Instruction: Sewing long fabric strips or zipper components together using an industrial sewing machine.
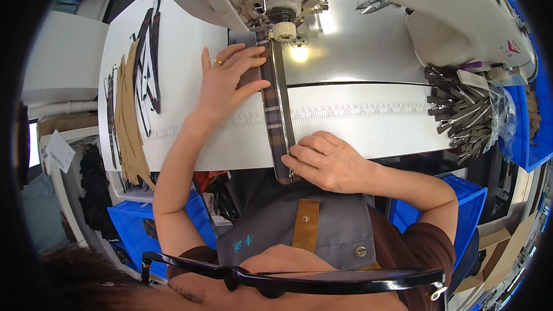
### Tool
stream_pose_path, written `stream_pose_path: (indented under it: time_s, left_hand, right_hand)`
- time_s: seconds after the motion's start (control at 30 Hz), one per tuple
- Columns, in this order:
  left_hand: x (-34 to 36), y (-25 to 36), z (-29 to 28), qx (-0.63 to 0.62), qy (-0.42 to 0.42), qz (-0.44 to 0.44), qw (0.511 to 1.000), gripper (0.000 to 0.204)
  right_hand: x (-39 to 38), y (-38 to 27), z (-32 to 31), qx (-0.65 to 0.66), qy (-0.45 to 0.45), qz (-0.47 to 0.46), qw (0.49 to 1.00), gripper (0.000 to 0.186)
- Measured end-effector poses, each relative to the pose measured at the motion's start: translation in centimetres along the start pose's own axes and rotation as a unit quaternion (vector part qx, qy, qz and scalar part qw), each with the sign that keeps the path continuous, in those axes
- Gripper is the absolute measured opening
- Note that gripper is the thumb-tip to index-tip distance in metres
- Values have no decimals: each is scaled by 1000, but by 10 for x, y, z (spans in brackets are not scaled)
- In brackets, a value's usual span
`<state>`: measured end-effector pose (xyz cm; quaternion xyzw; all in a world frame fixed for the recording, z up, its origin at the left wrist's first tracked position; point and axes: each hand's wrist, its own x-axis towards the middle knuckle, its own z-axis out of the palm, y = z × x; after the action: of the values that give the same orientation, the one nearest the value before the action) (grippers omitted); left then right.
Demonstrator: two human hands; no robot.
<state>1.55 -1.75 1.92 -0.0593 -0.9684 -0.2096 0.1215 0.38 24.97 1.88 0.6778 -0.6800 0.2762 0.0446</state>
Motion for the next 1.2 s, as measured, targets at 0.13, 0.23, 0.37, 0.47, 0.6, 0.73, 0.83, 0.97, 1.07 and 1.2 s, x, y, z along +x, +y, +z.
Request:
stream_pose_path:
  time_s: [0.13, 0.23, 0.37, 0.47, 0.6, 0.73, 0.83, 0.97, 1.07, 1.2]
  left_hand:
    - [1, -4, 1, -3, 0, -3, 1000, 37]
    - [1, -7, 7, 18, 20, 13, 1000, 35]
    - [-6, 0, 11, 58, 48, 36, 996, 32]
    - [-3, 1, 14, 40, 78, 24, 996, 31]
    - [-6, 0, 14, 84, 89, 35, 992, 29]
    - [-3, 2, 13, 66, 82, 20, 994, 30]
    - [-4, 1, 14, 82, 78, 27, 993, 30]
    - [-4, 2, 15, 82, 88, 25, 992, 30]
    - [-2, 3, 14, 85, 89, 18, 992, 30]
    - [-3, 1, 15, 84, 93, 17, 992, 30]
  right_hand:
    - [4, 3, -1, 7, -6, 2, 1000, 37]
    - [8, 6, -1, 10, -8, 9, 1000, 38]
    - [15, 11, -4, 4, -16, 12, 1000, 42]
    - [18, 16, -4, 0, -18, 9, 1000, 43]
    - [23, 22, -5, -2, -19, 8, 1000, 43]
    - [28, 28, -6, -10, -21, 9, 1000, 44]
    - [32, 35, -5, -17, -16, 9, 1000, 44]
    - [37, 42, -5, -19, -7, 14, 1000, 45]
    - [42, 48, -6, -22, -8, 14, 1000, 45]
    - [46, 55, -5, -36, 3, 15, 999, 45]
